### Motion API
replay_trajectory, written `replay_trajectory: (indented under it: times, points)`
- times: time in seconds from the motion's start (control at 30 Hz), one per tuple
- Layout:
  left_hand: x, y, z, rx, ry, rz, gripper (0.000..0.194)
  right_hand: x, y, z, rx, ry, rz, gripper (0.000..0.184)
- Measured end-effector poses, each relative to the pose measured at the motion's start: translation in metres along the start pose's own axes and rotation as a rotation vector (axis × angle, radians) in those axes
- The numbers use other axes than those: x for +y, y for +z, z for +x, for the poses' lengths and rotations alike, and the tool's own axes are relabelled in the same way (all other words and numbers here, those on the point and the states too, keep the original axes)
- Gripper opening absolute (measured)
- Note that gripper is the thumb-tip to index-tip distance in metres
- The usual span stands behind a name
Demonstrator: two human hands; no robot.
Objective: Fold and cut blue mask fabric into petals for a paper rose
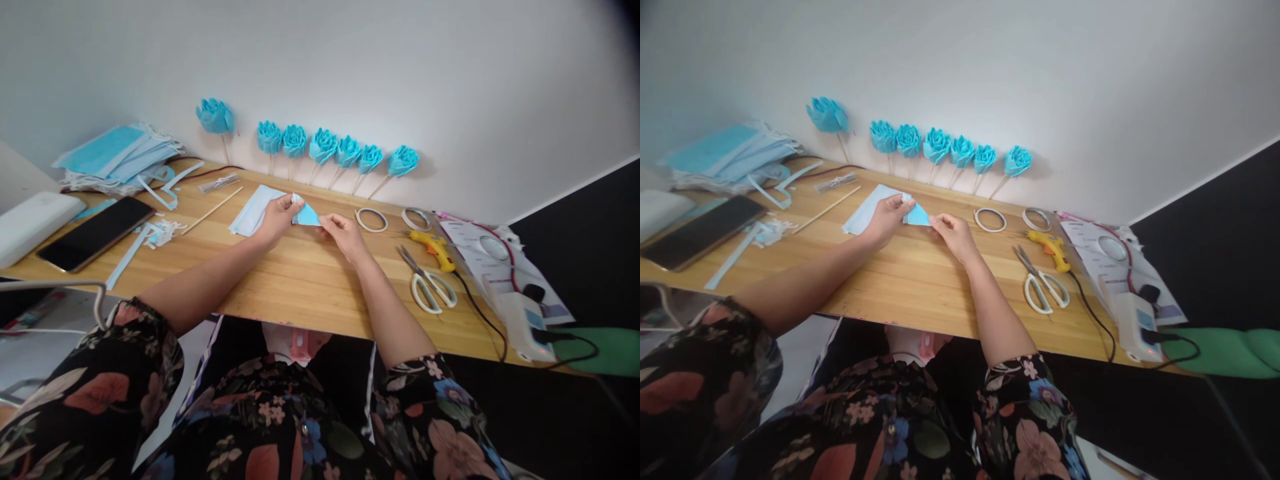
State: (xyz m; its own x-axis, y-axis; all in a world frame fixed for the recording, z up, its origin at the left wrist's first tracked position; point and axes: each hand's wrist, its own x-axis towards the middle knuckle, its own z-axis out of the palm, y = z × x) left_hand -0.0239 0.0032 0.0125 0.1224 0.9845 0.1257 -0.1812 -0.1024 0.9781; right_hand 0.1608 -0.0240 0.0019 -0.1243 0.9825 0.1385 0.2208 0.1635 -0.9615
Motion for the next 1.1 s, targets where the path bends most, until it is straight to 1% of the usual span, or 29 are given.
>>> replay_trajectory:
  times: [0.07,0.17,0.27,0.37,0.47,0.57,0.63,0.73,0.87,1.0,1.1]
  points:
    - [-0.001,0.000,0.001,0.007,0.010,-0.009,0.033,-0.001,-0.001,0.001,0.031,-0.035,0.028,0.052]
    - [-0.005,-0.001,0.002,0.011,0.013,-0.037,0.036,-0.004,-0.001,0.000,-0.018,-0.107,0.049,0.057]
    - [-0.009,-0.001,0.003,0.020,-0.005,-0.066,0.036,-0.005,0.000,-0.002,-0.064,-0.174,-0.026,0.060]
    - [-0.010,0.000,0.002,0.010,-0.028,-0.046,0.037,-0.005,0.003,-0.003,-0.053,-0.195,-0.107,0.063]
    - [-0.009,0.002,0.000,-0.027,-0.052,-0.005,0.040,-0.003,0.004,-0.002,-0.027,-0.162,-0.110,0.059]
    - [-0.010,0.004,-0.003,-0.055,-0.060,-0.021,0.045,0.003,0.003,0.002,0.029,-0.129,-0.075,0.043]
    - [-0.010,0.004,-0.004,-0.053,-0.073,-0.046,0.049,0.006,0.001,0.004,0.085,-0.108,-0.056,0.037]
    - [-0.012,0.004,-0.004,-0.069,-0.095,-0.086,0.053,0.009,-0.001,0.005,0.137,-0.072,-0.022,0.042]
    - [-0.013,0.003,-0.002,-0.096,-0.123,-0.071,0.054,0.008,0.000,0.004,0.155,-0.033,0.039,0.047]
    - [-0.012,0.004,-0.002,-0.140,-0.100,-0.004,0.043,0.006,0.001,0.005,0.174,-0.008,0.087,0.050]
    - [-0.010,0.004,-0.002,-0.137,-0.108,0.019,0.033,0.004,0.001,0.005,0.179,0.008,0.107,0.050]
